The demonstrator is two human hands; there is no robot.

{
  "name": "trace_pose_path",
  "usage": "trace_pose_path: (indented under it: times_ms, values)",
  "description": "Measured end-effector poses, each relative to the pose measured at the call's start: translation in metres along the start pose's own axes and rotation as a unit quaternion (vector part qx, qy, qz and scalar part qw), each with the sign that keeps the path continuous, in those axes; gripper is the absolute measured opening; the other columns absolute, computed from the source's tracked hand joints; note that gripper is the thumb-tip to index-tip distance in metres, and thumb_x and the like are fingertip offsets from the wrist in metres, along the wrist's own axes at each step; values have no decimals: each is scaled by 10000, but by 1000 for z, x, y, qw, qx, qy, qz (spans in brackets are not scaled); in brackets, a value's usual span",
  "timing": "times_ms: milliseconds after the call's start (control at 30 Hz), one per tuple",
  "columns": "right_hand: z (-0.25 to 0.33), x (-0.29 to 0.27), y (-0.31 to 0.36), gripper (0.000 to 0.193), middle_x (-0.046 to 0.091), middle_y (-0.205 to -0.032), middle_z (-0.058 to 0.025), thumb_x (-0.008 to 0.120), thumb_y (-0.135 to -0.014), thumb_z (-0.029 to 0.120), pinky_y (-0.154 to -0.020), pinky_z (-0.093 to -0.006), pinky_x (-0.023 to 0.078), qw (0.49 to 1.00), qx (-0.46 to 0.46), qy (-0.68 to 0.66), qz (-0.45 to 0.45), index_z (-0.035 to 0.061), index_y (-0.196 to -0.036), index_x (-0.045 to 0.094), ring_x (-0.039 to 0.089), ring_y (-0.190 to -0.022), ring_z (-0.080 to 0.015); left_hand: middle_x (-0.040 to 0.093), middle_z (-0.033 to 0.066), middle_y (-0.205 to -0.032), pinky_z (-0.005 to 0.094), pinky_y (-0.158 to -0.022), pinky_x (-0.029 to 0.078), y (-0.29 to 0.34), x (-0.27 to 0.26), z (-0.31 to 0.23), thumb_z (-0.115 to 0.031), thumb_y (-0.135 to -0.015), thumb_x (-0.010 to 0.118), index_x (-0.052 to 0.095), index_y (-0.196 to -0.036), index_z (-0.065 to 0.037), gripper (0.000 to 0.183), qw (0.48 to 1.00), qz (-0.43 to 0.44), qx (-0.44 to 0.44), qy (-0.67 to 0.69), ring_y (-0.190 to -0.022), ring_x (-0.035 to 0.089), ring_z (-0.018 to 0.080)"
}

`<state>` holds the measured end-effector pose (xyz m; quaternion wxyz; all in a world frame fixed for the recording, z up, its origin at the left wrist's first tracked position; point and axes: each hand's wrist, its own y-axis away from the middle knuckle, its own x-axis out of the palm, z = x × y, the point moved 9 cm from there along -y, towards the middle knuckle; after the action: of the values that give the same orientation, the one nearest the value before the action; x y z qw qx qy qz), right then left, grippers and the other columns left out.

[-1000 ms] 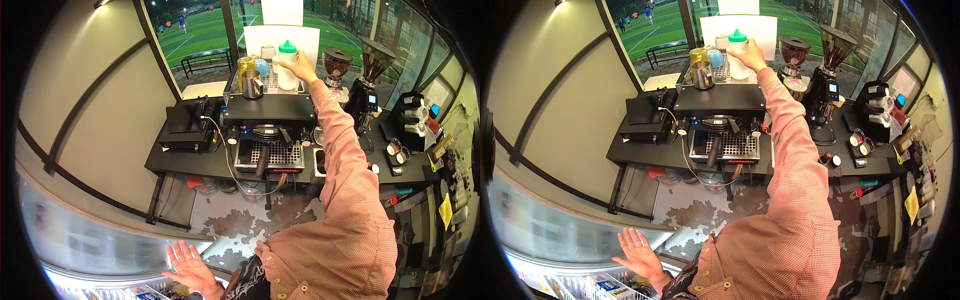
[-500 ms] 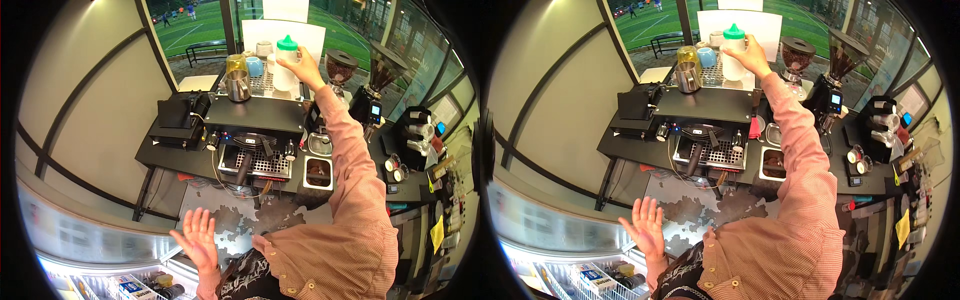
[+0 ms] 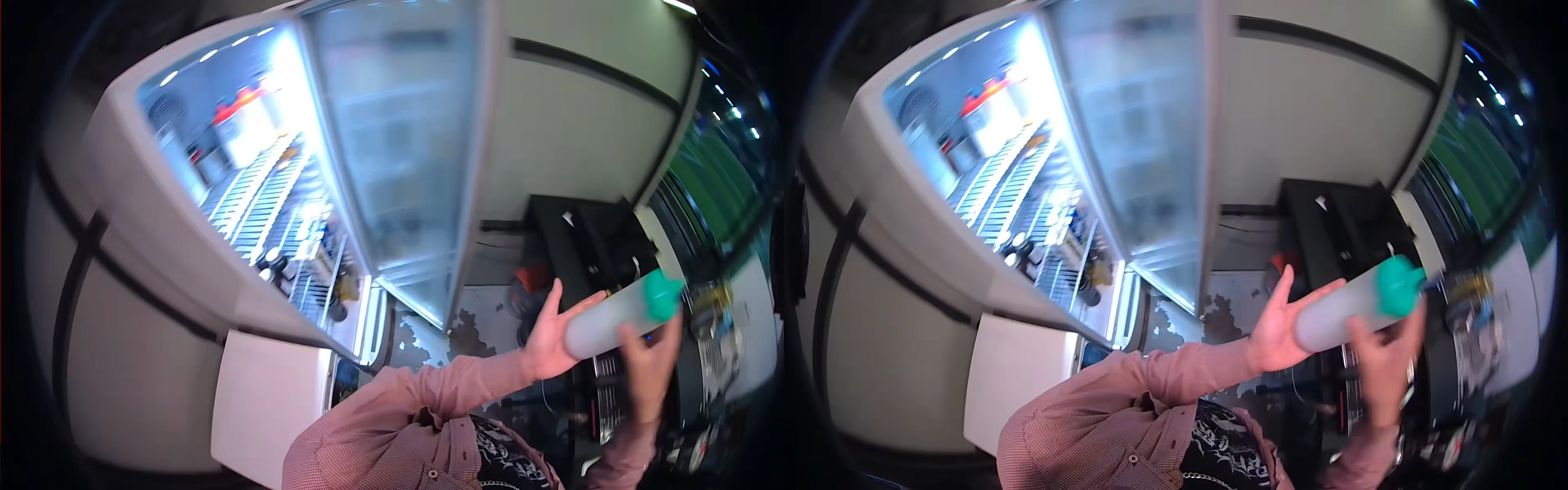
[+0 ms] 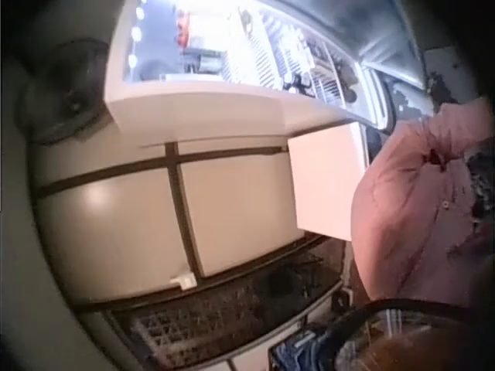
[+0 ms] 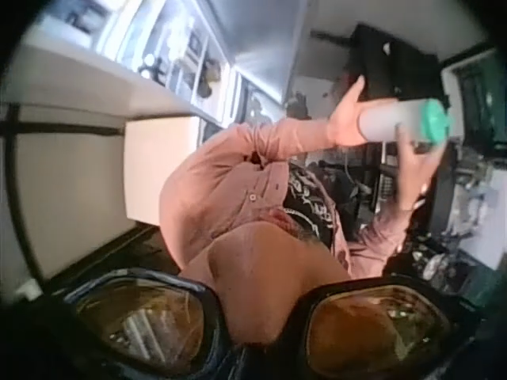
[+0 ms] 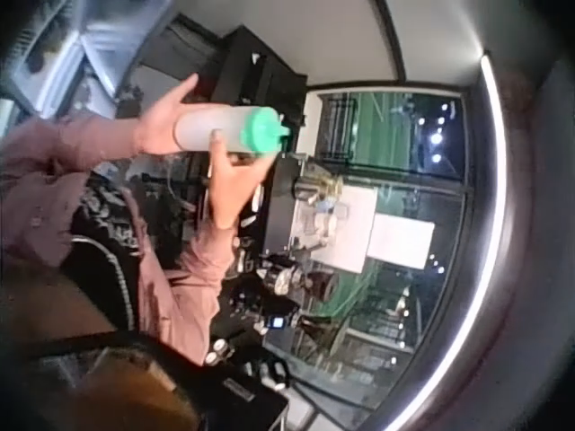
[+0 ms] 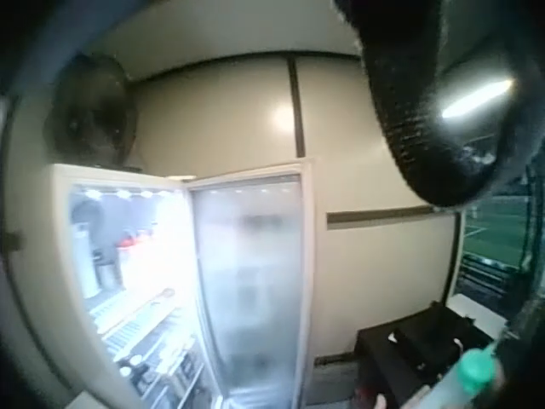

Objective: The recorder prepares beverage ingredients by measuring liquids into cups using a digital scale and organizing bottles in a refrigerator.

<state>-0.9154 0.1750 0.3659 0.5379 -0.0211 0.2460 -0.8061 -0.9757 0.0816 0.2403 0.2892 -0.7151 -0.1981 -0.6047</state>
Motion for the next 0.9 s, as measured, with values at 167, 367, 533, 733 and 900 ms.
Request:
trace_pose_path:
  times_ms: [167, 367, 533, 733, 900]
  values:
    - [-35, 208, -9, 642, 661, -1125, -79, 855, -798, 87, -788, -281, 560, 983, -29, -80, 166, -5, -1328, 505, 650, -973, -140, 530, 138, -1484, 457, -1184, 367, 116, -63, -150, -543, -1089, 276, 414, -1510, -44, 667, 959, -179, 213, -52, -1368, 515, 271]
    - [106, 410, -81, 714, 687, -1203, -159, 881, -798, 221, -865, -352, 559, 918, -265, -148, 255, 15, -1361, 495, 690, -1066, -220, 435, 185, -1554, 457, -1228, 326, 269, 0, -267, -561, -1094, 255, 193, -1594, -17, 742, 841, -149, 506, -119, -1444, 428, 320]
    - [232, 571, -159, 714, 716, -1163, -185, 866, -809, 368, -880, -397, 576, 867, -391, -236, 200, 26, -1332, 519, 726, -1033, -295, 418, 217, -1559, 498, -1217, 340, 328, 21, -314, -628, -1064, 286, 122, -1623, -68, 808, 766, -160, 586, -211, -1462, 403, 352]
    - [264, 728, -140, 754, 702, -1180, -206, 856, -802, 423, -952, -405, 552, 856, -351, -202, 320, 14, -1347, 533, 697, -1111, -317, 417, 229, -1549, 540, -1219, 315, 368, -13, -331, -690, -1033, 287, 147, -1624, -90, 854, 769, -201, 574, -199, -1469, 382, 371]
    - [230, 765, -135, 807, 675, -1218, -219, 863, -768, 475, -978, -446, 530, 889, -315, -144, 301, 16, -1346, 536, 677, -1135, -351, 447, 227, -1520, 550, -1214, 311, 370, -27, -347, -727, -1013, 274, 220, -1603, -80, 877, 780, -230, 550, -192, -1440, 413, 375]
